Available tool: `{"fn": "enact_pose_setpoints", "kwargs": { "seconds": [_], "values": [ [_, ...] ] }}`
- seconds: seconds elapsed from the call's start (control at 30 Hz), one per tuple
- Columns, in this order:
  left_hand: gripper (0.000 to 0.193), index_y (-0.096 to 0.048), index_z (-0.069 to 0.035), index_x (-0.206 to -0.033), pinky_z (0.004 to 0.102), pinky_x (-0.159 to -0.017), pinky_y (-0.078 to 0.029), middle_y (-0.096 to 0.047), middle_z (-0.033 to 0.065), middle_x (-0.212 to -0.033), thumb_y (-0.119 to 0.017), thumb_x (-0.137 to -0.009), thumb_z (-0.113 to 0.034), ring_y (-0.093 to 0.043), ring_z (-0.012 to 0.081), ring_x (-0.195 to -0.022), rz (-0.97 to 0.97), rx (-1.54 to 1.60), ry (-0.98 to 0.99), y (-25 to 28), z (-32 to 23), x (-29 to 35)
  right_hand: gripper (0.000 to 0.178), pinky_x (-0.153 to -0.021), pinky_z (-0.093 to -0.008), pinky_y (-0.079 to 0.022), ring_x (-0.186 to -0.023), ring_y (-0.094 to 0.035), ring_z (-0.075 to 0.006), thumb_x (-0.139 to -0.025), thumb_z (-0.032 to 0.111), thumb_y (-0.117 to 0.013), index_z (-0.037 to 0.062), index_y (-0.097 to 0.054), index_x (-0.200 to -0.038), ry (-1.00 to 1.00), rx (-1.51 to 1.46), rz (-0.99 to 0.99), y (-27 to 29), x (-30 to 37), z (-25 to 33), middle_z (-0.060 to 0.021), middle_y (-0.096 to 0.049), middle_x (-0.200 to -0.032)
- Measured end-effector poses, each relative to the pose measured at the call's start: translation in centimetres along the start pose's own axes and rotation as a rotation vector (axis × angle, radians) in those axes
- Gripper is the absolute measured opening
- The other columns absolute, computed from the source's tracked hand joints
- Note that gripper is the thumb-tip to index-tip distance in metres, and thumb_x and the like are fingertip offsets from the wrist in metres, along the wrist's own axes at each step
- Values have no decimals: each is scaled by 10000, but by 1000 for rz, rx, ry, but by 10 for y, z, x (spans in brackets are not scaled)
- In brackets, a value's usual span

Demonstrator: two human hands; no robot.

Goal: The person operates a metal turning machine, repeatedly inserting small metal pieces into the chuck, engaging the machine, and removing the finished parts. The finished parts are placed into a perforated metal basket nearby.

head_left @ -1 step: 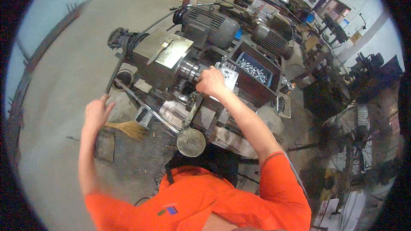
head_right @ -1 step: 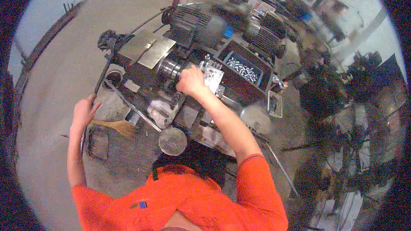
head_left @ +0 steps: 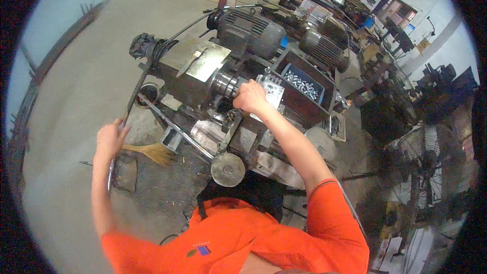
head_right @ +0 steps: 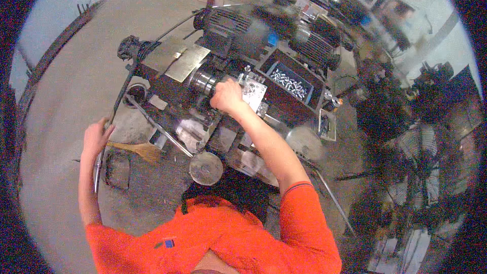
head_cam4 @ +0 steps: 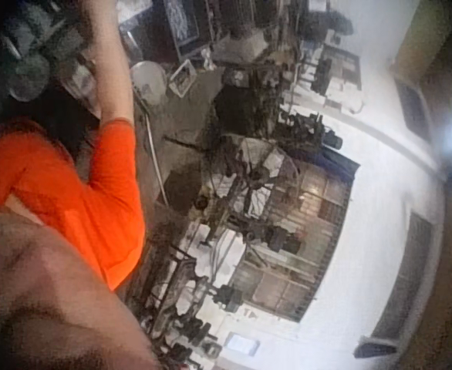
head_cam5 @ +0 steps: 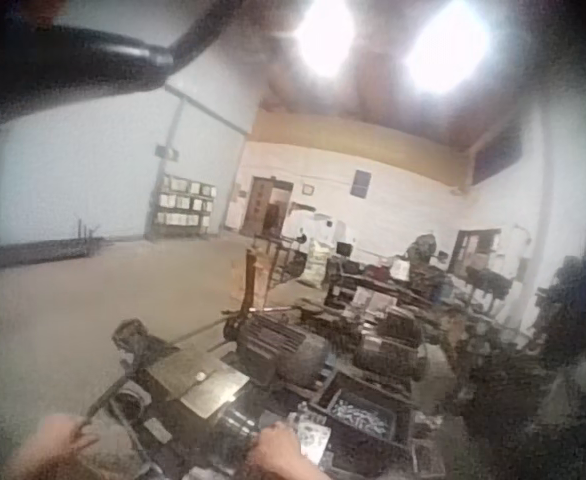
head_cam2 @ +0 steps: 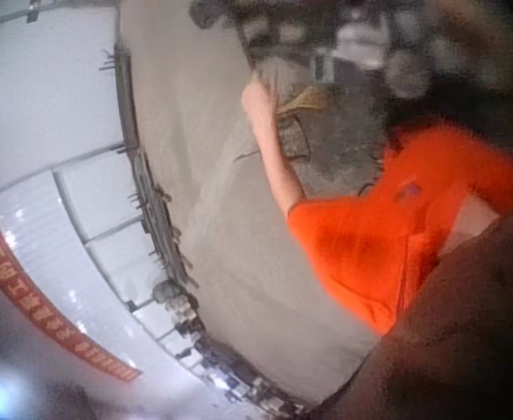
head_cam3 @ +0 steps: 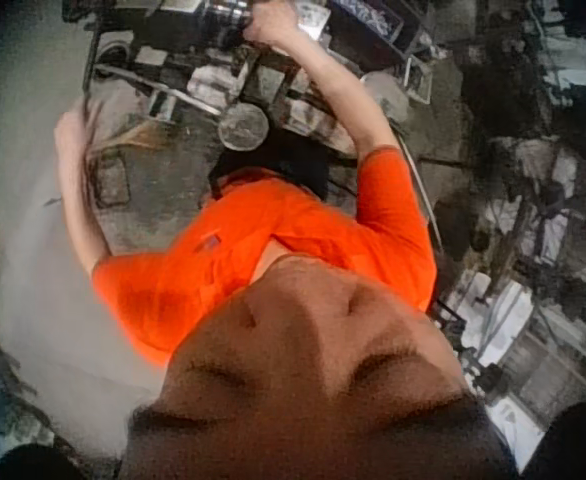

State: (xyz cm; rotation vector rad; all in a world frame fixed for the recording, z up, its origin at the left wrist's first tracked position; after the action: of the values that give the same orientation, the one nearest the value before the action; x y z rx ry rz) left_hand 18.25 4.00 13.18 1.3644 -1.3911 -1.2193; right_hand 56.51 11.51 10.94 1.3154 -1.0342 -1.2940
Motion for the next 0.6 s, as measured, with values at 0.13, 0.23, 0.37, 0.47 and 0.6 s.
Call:
{"fn": "enact_pose_setpoints", "kwargs": {
  "seconds": [0.13,0.23,0.37,0.47,0.6],
  "values": [
    [348,-578,-14,-945,439,-635,-466,-617,212,-749,-611,-796,-327,-598,387,-725,89,12,132,-36,77,53,241,-718,-382,-504,-750,-618,-337,-525,187,-588,128,-715,-721,29,-272,94,-24,-16,-2,-148,-645,-738],
    [349,-564,13,-905,451,-635,-461,-607,224,-730,-616,-795,-314,-592,401,-715,31,68,226,-68,97,70,243,-693,-383,-503,-726,-613,-337,-521,196,-593,142,-717,-722,93,-217,40,-24,-17,6,-164,-635,-715],
    [322,-575,29,-835,470,-649,-458,-588,237,-692,-607,-800,-289,-582,409,-699,-104,-47,254,-91,117,52,245,-698,-384,-490,-753,-582,-336,-528,215,-599,131,-714,-728,149,-156,76,-27,-18,5,-139,-637,-723],
    [236,-589,13,-803,469,-647,-462,-596,225,-690,-595,-785,-222,-592,390,-696,-92,-213,216,-86,144,30,255,-712,-373,-476,-781,-548,-323,-536,215,-591,125,-714,-741,218,-77,94,-26,-12,6,-108,-644,-763],
    [61,-559,-43,-758,417,-578,-478,-604,162,-651,-566,-715,-87,-608,325,-625,-203,-512,169,-72,265,-30,218,-712,-410,-486,-771,-557,-348,-532,216,-575,118,-702,-680,190,-214,-17,-28,-15,5,-138,-638,-712]
  ]
}}
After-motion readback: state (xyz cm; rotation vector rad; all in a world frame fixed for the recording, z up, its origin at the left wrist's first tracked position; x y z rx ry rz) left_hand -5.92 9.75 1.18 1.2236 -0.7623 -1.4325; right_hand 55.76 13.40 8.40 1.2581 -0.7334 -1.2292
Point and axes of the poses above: each hand's wrist, its own x-axis away from the middle knuckle, its own y-axis out of the back of the hand, z = x × y, the point moved 7 cm from there along -x, towards the middle knuckle
